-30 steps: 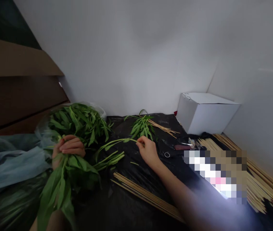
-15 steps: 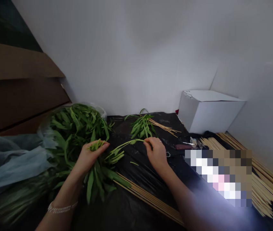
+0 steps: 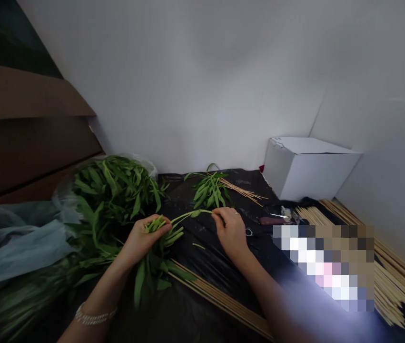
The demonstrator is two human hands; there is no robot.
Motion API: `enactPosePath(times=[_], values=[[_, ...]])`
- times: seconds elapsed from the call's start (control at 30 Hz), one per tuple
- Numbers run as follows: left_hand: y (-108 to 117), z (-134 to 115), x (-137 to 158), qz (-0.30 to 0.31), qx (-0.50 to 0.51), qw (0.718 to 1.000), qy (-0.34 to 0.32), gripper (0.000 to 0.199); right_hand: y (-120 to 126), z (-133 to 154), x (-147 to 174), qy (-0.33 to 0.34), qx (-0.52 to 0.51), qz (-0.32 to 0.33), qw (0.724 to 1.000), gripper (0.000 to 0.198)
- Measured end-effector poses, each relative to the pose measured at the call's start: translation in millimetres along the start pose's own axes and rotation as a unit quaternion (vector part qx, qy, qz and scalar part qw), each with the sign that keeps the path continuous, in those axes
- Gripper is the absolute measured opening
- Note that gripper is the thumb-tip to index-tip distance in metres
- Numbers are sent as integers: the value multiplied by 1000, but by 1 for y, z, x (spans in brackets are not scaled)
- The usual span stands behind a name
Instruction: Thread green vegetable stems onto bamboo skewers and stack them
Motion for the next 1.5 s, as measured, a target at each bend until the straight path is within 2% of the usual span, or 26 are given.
enactPosePath(times=[0.13, 0.23, 0.37, 0.5, 0.6, 0.73, 0.87, 0.97, 1.03, 1.1, 1.2, 1.33, 1.5], values=[[-1, 5, -1, 4, 20, 1000, 21, 26, 2, 3, 0, 39, 80, 19, 996, 13], [0, 7, 0, -20, -5, 1000, 6, 27, 6, 10, -2, 87, 156, 28, 984, 14], [0, 5, 0, -30, -120, 990, -67, 19, 11, 20, -3, 148, 217, 33, 964, 18], [-2, 7, 0, -26, -257, 956, -141, 18, 11, 25, -1, 182, 238, 53, 953, 23], [-4, 9, 0, -27, -320, 936, -148, 20, 12, 26, 0, 192, 248, 54, 948, 23], [-6, 7, 2, -47, -336, 929, -145, 15, 11, 26, 1, 195, 241, 53, 949, 23], [0, 5, 1, -105, -265, 951, -121, 9, 10, 27, 1, 191, 227, 53, 954, 21], [16, 12, -2, -175, -155, 972, -32, 10, 12, 25, -1, 177, 219, 48, 958, 20], [28, 19, -4, -217, -65, 974, 31, 14, 15, 21, -3, 161, 211, 40, 963, 20], [35, 22, -7, -224, 27, 972, 65, 19, 17, 18, -5, 150, 200, 30, 968, 20], [35, 20, -10, -185, 122, 972, 79, 26, 16, 17, -5, 155, 187, 29, 970, 20], [26, 15, -8, -118, 175, 972, 100, 24, 12, 24, -1, 180, 174, 29, 968, 21], [3, 13, 1, 18, 221, 962, 161, 30, 10, 33, 5, 210, 159, 23, 964, 25]])
Point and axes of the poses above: each hand's wrist, its own x-axis away from the middle knuckle, its own y-axis out of the back of the hand, z = x × y, the point moved 4 cm from there along -x, towards the middle knuckle, and after that the axes turned 2 degrees about y, right-handed, at the moved point
